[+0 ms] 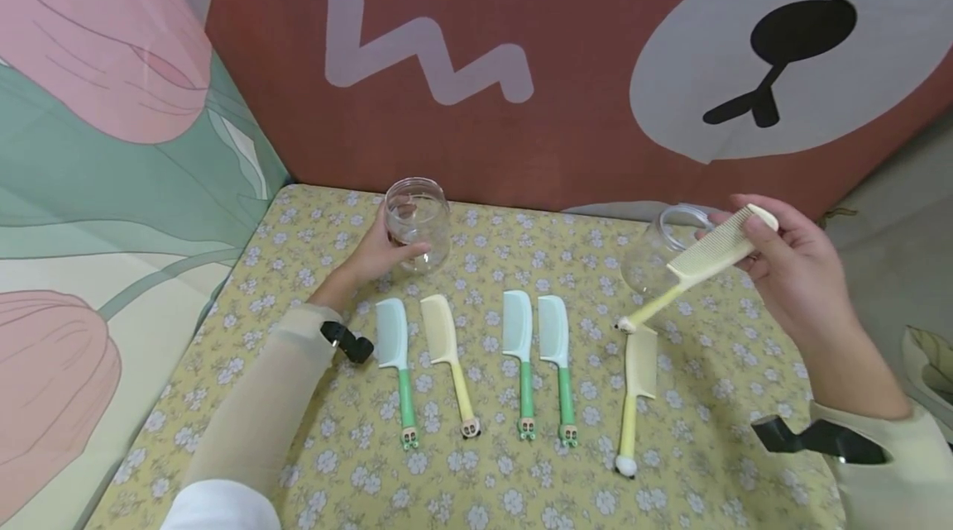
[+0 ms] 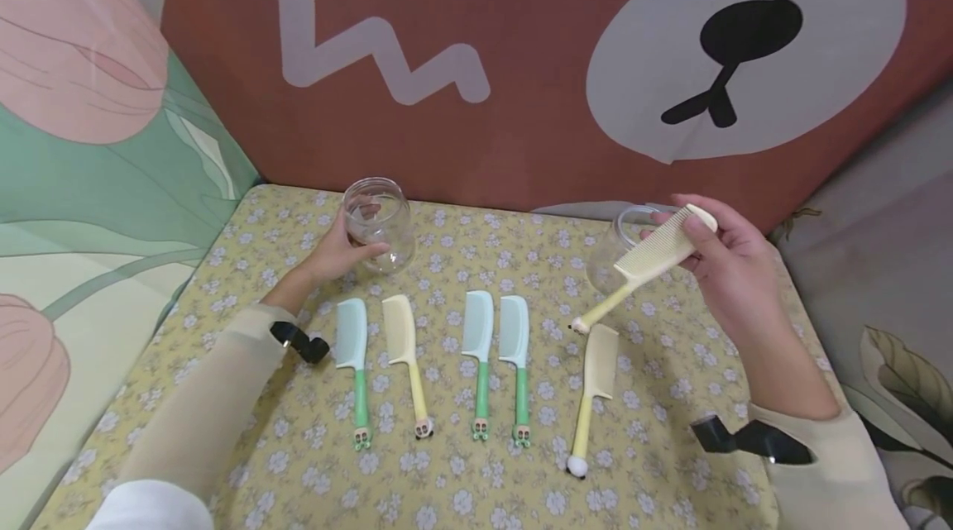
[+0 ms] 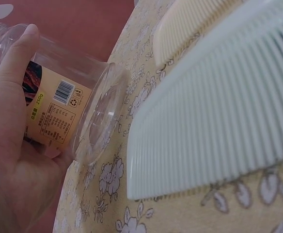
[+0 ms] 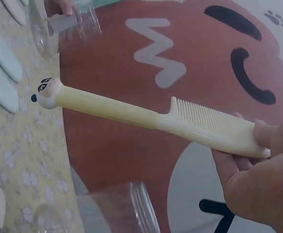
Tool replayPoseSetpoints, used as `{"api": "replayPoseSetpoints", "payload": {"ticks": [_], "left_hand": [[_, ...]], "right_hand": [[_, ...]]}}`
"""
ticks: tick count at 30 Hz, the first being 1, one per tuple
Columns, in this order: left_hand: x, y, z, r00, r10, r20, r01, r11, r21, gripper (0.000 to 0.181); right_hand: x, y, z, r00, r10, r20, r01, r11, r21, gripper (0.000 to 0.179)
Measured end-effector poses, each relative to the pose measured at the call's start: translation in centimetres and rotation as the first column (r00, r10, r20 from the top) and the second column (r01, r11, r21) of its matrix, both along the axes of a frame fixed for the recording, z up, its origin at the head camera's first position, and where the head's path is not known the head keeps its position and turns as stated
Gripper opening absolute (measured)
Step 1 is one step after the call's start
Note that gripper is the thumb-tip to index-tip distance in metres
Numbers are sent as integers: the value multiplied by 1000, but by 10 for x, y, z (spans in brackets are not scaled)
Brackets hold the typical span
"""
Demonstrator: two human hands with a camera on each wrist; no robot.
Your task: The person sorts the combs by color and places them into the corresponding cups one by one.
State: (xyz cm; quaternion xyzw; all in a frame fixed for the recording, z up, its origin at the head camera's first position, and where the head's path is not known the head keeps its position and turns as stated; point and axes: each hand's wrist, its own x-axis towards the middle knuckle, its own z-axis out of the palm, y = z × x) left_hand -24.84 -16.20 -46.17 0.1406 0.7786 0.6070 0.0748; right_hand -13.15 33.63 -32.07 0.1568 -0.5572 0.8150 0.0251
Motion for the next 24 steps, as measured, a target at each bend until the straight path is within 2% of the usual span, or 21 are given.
{"api": "replayPoseSetpoints", "payload": {"ticks": [5, 10, 18, 24], "left_hand": [[0, 0, -1, 1000, 2, 6, -2, 1000, -3, 89], [0, 1, -2, 1000, -6, 6, 6, 1000, 5, 89], [0, 0, 1, 1000, 3, 2, -3, 1000, -9, 89], [0, 0, 0, 1000, 4, -4, -4, 1000, -19, 90]], "right_hand": [[-15, -19, 11, 1000, -4, -18, 5, 998, 61, 34], [-28, -37, 19, 1000, -18, -18, 20, 997, 78, 33], [-48, -70, 35, 995, -103, -2, 103, 989, 108, 39], [-66, -93, 47, 986, -160, 54, 153, 981, 115, 39]]}}
